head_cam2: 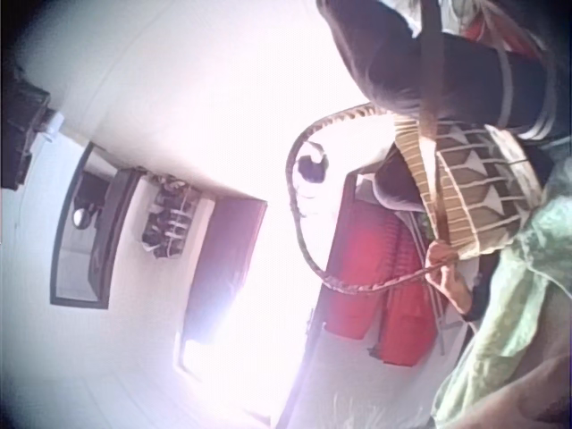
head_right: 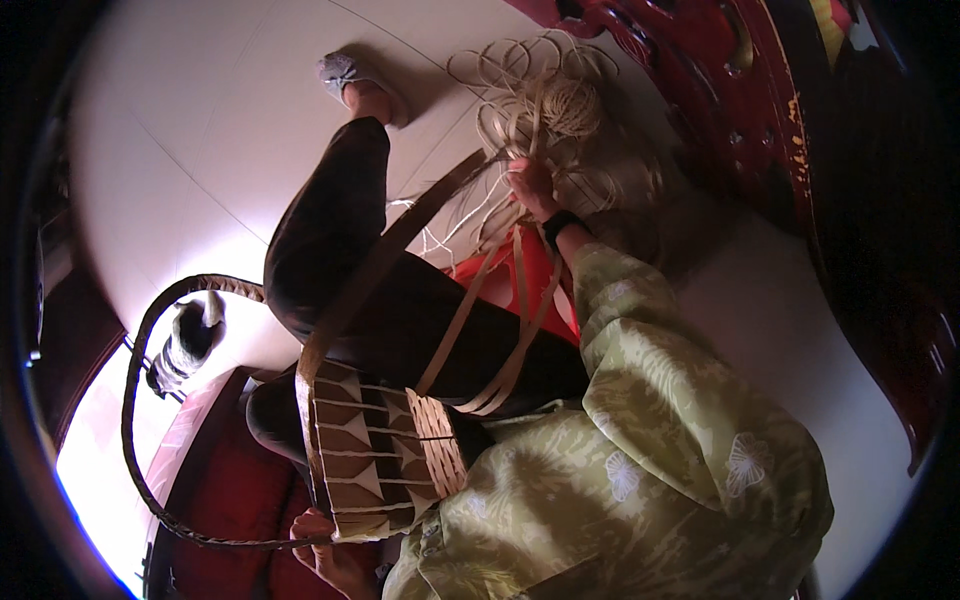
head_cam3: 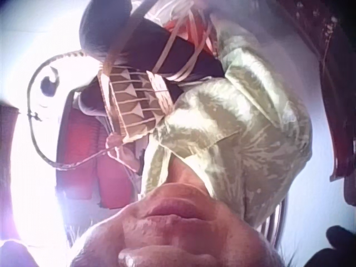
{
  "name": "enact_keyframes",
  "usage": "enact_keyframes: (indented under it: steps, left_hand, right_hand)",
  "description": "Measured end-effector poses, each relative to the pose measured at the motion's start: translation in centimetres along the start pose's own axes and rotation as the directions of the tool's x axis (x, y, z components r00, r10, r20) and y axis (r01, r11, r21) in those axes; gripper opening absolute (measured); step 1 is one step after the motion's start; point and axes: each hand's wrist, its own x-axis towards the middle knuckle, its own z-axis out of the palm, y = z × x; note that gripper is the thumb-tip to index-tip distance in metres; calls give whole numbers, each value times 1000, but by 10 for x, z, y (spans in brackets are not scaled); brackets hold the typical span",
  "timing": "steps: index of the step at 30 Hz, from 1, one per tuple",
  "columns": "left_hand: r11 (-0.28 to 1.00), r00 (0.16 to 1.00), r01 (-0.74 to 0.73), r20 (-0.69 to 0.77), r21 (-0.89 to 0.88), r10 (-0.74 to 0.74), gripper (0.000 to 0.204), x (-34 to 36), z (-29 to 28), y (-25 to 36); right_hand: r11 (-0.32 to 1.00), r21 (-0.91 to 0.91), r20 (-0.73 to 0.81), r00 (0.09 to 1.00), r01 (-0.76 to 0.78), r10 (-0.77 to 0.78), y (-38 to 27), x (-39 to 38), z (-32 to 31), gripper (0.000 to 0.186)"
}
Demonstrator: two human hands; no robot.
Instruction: The person weaves a basket by hand, threading strips of material through the frame and wrapping the handle. They pick up thin fibers and use a needle to lace them through the base of the basket, securing the weave.
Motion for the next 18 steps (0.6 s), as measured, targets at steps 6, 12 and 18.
enact_keyframes:
  steps: [6, 12, 18]
  left_hand:
    - [1000, 1000, 15, -17, 25, -14, 35, -3, 3, 3]
    - [998, 999, 35, -17, 61, -34, 36, 12, 6, 4]
    - [994, 998, 54, -18, 96, -52, 37, 24, 10, 3]
  right_hand:
    - [713, -428, 95, 812, 556, -577, 5, 10, 42, 20]
    - [938, 46, -47, 939, 344, -342, 17, 37, 83, 19]
    - [660, -483, 98, 785, 575, -612, 28, 59, 92, 14]
